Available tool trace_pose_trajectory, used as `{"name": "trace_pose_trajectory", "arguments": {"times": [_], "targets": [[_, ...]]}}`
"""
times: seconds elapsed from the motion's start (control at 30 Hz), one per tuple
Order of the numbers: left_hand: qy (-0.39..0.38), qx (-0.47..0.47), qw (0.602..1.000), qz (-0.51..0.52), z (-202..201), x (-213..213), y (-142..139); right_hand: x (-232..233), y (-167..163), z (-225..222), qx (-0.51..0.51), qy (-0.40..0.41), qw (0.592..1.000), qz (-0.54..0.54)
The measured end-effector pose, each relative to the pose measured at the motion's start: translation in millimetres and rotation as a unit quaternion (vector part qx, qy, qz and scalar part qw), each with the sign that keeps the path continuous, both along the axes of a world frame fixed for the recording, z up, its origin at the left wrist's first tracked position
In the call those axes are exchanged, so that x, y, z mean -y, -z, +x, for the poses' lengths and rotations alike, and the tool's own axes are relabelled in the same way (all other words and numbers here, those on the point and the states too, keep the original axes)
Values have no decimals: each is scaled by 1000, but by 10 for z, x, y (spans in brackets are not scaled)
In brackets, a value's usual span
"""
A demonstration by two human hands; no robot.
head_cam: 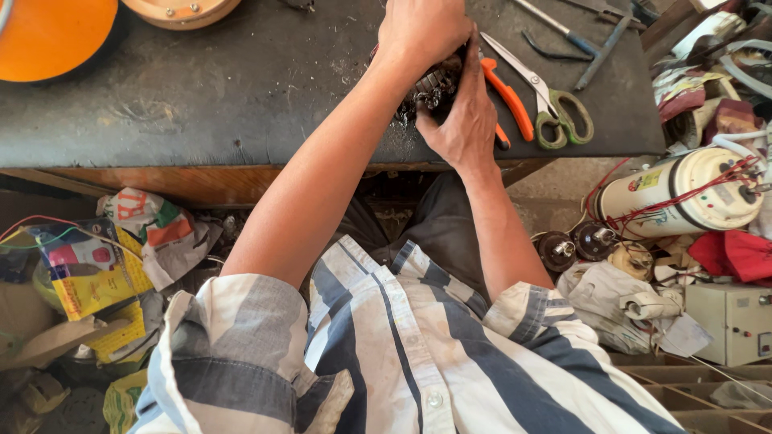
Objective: The person sits at a workbench stripping burnt windings from an electric motor stator. They cut the old copper windings with scissors, pry at the coils with a screwdriver, grip and pull the wire out with pliers, and collect the removed wire in a pile on the bench.
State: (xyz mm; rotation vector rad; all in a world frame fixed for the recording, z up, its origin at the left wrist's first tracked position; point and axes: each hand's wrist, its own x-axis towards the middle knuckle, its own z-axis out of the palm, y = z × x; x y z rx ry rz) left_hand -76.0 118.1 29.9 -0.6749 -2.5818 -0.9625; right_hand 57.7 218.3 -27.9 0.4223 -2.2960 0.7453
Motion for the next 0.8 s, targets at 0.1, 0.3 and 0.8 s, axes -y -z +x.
{"name": "trace_pose_trajectory", "arguments": {"times": [0.1,0.3,0.8], "targets": [[8,6,1000,-11,-18,4,-5,23,7,-20,21,19,1000,-7],[6,37,999,9,-34,-70,103,46,138,-63,13,55,998,-5],[3,-64,998,6,-113,-61,125,-142,245,-188,89,-38,994,-57]]}}
